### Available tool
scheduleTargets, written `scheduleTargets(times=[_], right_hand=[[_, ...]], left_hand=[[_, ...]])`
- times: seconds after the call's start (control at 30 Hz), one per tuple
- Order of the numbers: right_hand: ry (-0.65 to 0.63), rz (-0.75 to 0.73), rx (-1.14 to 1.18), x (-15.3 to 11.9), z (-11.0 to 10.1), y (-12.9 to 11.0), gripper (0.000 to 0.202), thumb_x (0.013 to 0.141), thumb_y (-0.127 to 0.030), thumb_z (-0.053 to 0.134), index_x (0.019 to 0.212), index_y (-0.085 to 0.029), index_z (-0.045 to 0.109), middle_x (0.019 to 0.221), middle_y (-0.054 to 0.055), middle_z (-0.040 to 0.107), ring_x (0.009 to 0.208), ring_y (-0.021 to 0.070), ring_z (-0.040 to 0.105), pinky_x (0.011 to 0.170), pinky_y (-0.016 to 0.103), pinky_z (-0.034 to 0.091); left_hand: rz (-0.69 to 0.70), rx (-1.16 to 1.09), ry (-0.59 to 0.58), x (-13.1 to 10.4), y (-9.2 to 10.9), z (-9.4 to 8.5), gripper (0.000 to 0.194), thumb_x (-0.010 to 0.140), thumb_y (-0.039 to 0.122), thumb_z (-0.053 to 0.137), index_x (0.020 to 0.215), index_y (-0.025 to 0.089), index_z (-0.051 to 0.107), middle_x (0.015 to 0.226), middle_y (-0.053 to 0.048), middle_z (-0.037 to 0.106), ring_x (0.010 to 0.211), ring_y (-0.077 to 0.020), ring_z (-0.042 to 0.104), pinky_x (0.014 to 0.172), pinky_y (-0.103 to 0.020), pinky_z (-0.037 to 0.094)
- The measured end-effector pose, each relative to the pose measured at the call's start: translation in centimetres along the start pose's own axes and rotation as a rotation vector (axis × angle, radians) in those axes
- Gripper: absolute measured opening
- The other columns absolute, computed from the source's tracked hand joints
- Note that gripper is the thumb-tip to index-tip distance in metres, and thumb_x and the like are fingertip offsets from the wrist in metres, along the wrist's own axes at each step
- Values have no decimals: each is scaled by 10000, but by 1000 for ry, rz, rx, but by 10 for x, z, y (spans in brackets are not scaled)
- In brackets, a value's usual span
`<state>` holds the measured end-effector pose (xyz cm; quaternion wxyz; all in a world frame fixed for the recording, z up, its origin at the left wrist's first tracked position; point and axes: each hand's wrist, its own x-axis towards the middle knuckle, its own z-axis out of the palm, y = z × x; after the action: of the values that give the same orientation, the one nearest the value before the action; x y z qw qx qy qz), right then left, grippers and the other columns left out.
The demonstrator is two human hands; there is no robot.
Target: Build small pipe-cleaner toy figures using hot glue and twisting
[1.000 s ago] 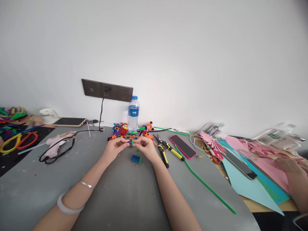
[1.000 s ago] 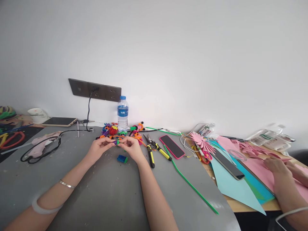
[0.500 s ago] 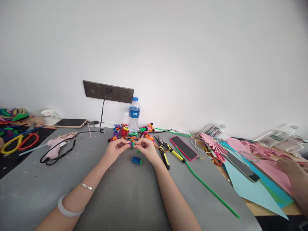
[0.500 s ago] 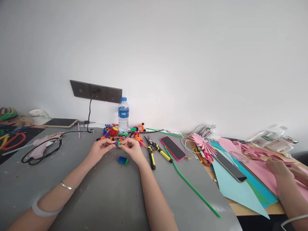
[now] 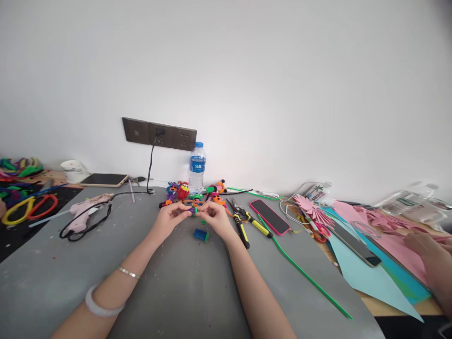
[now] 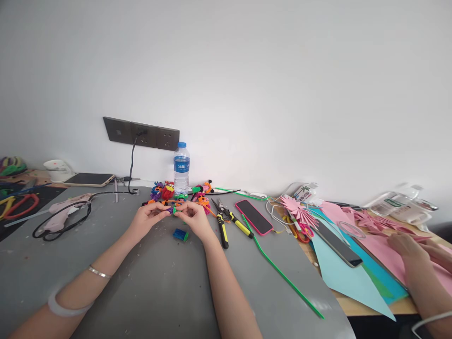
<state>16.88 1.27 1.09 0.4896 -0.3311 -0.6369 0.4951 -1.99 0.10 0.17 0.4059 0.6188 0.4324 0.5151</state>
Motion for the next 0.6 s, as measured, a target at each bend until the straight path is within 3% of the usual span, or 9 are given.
scheduleTargets(times=[0.6], right_hand=[[5,8,6,1,1,-1,255,684,-399,766,737,-182,643,620,-20,548,530,110,470,505,242,362]], left_hand=[[-4,-11,1,2,-2,0,225,714,382,727,781,167,723,824,-56,744,759,-194,666,739,-297,530]])
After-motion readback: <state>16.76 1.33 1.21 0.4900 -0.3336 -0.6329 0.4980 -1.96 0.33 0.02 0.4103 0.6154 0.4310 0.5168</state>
